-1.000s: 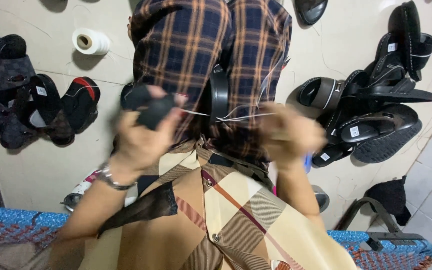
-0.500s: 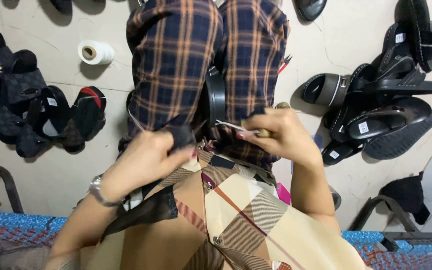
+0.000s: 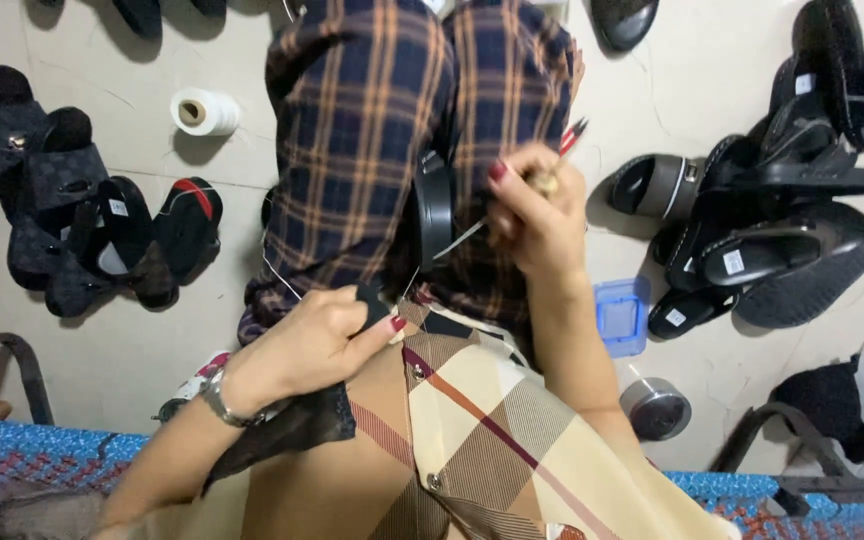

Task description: The person is sitting on the floor and sewing a black shoe using a needle and white thread. They repeatedly push the needle through the shoe's sole and pull the thread tight to secure the stitches.

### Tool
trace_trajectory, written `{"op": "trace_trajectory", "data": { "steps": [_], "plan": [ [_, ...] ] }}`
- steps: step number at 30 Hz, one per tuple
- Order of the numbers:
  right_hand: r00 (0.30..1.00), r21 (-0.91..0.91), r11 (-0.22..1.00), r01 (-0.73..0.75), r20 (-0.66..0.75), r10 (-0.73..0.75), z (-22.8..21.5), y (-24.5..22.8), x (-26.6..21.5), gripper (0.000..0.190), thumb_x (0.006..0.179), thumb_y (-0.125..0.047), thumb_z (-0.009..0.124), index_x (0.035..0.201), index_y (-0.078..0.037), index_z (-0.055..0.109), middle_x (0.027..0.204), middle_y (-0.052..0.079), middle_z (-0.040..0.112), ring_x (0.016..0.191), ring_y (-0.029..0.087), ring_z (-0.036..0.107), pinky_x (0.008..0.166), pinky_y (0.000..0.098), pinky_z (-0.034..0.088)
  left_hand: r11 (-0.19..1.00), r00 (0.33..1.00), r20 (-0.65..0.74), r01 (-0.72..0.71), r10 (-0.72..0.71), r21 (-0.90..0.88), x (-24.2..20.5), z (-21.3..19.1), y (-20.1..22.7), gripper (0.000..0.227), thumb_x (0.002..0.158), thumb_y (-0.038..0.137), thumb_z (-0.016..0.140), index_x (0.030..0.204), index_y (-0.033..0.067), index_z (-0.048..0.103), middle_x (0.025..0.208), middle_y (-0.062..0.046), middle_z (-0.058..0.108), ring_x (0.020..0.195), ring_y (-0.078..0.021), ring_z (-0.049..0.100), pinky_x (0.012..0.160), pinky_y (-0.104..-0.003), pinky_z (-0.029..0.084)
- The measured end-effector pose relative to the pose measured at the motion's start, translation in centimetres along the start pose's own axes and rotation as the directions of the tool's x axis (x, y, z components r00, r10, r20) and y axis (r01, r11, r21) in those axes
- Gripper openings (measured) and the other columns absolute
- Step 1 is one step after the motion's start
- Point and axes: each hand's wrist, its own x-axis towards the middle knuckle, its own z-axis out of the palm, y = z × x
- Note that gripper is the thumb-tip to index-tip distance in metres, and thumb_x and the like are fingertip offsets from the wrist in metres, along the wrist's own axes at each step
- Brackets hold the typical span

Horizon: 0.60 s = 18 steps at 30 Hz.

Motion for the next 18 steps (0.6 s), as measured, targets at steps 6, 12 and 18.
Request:
{"op": "trace_trajectory", "data": {
  "steps": [6,12,18],
  "plan": [
    [0.99,-0.986,-0.097,0.138,0.141,-0.02,-7.2,-8.0,0.5,0.045,0.105,-0.032,0.069,0.143,-0.017,0.052,0.096,0.008,0.06,0.095,0.031,0.052,0.066,0.0499,0.045,0.775,0.781,0.224,0.617,-0.582,-0.139,-5.3,-7.6,-13.0,0.031,0.098,0.022,0.06,0.069,0.0127,0.069,0.06,0.0,0.066,0.044,-0.0115,0.05,0.044,-0.026,0.04],
    [0.616,-0.592,-0.177,0.786,0.726,0.306,-1.4,-8.8,-3.7,0.042,0.107,-0.033,0.06,0.149,-0.032,0.054,0.064,0.001,0.032,0.047,0.017,0.032,0.04,0.0367,0.031,0.79,0.774,-0.159,0.605,-0.612,-0.096,5.0,-5.8,0.0,0.056,0.084,0.033,0.08,0.127,0.0054,0.059,0.122,-0.014,0.067,0.114,-0.0331,0.064,0.099,-0.043,0.052],
    [0.595,-0.551,-0.224,0.804,0.752,0.284,-0.3,-8.6,-3.3,0.041,0.106,-0.035,0.063,0.147,-0.037,0.056,0.061,-0.001,0.032,0.045,0.014,0.031,0.039,0.0318,0.028,0.897,0.964,-0.156,-0.133,0.216,0.421,6.1,-1.0,-2.6,0.076,0.079,0.073,0.096,0.062,0.0054,0.067,0.169,-0.018,0.016,0.156,-0.0466,0.003,0.13,-0.067,0.008]
  ]
}}
